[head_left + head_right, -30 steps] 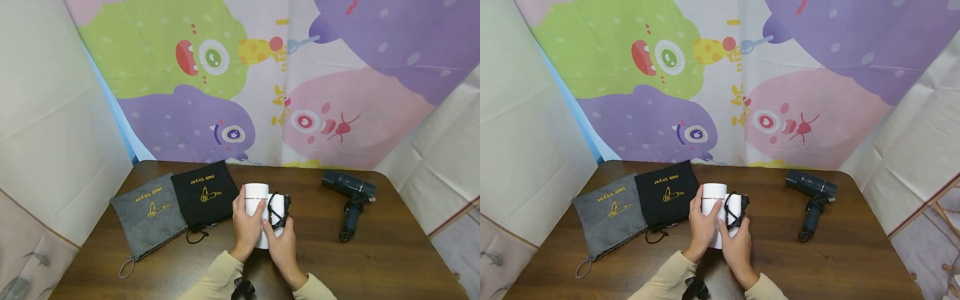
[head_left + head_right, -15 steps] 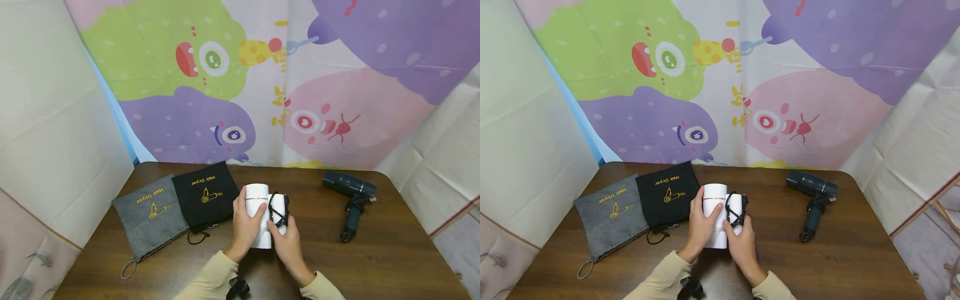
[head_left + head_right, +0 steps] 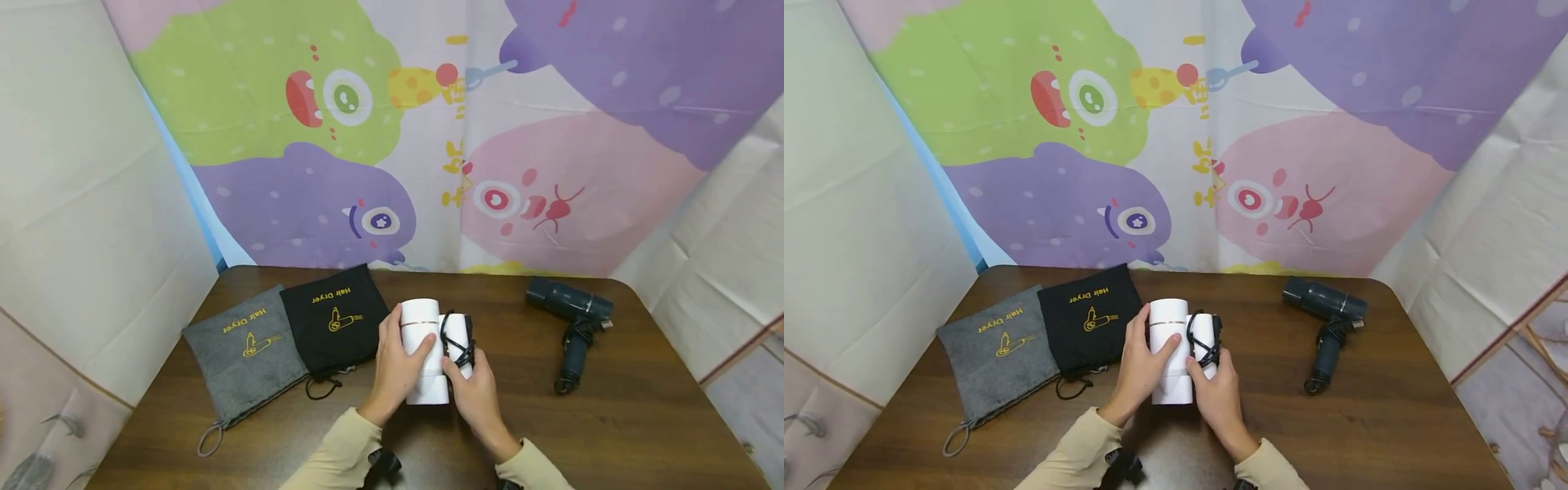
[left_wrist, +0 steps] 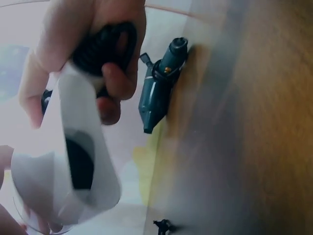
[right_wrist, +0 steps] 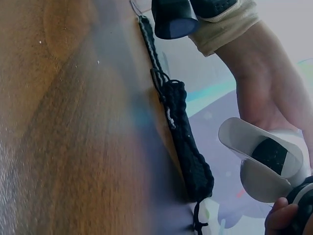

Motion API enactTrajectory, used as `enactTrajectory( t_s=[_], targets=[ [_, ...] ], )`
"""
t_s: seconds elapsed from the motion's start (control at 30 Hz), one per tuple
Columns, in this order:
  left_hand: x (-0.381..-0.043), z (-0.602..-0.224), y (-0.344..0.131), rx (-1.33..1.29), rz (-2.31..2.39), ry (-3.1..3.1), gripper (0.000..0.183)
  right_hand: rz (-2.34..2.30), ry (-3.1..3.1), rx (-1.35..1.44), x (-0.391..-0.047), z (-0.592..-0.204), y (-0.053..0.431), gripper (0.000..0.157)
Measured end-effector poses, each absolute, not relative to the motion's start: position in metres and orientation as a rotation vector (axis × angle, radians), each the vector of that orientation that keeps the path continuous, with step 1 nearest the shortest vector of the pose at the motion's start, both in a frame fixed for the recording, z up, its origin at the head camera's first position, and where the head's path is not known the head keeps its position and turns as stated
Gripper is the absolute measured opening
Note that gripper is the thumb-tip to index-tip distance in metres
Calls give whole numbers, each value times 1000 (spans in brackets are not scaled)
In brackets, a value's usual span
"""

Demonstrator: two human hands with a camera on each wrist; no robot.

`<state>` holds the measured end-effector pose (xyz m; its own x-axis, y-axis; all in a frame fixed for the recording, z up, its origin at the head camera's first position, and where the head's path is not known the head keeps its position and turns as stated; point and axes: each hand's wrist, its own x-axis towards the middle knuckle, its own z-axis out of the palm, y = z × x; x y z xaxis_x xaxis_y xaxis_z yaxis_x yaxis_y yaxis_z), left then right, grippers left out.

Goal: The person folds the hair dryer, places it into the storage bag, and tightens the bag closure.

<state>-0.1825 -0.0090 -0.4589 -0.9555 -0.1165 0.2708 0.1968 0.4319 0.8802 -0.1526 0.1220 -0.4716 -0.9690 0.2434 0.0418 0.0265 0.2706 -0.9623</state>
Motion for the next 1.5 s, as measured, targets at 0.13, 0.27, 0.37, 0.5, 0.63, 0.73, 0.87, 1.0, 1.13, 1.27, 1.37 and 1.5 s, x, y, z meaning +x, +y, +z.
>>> enactTrajectory(
  t_s=[0.13,0.27,0.37,0.5,0.63,0.73,0.87,1.0,1.13,1.27,1.37,1.5],
  targets=[
    [-185,-456,-13,-125,-1523,-2391,79,1752,-2372,-256,-154,-470,123,39],
    [-186,-455,-14,-158,-1514,-2395,80,1739,-2376,-242,-154,-469,125,37],
    [-186,-455,-15,-161,-1519,-2390,79,1703,-2396,-218,-152,-468,127,38],
    [-185,-457,-16,-145,-1528,-2393,78,1669,-2423,-193,-151,-468,130,40],
    [-186,-457,-17,-127,-1561,-2378,77,1691,-2441,-171,-152,-468,132,41],
    [-188,-457,-18,-111,-1611,-2339,76,1693,-2469,-142,-154,-466,135,45],
    [-191,-457,-21,-63,-1684,-2313,75,1753,-2500,-94,-156,-463,140,50],
    [-194,-458,-24,22,-1734,-2310,73,1936,-2510,-83,-159,-461,148,55],
    [-197,-459,-27,84,-1753,-2301,73,2132,-2518,-97,-163,-464,156,50],
    [-198,-461,-28,129,-1766,-2310,73,2263,-2514,-58,-164,-468,163,48],
    [-198,-461,-27,162,-1772,-2303,73,2343,-2513,-28,-163,-471,166,52],
    [-199,-461,-26,148,-1779,-2299,74,2375,-2514,-42,-163,-471,165,50]
  ],
)
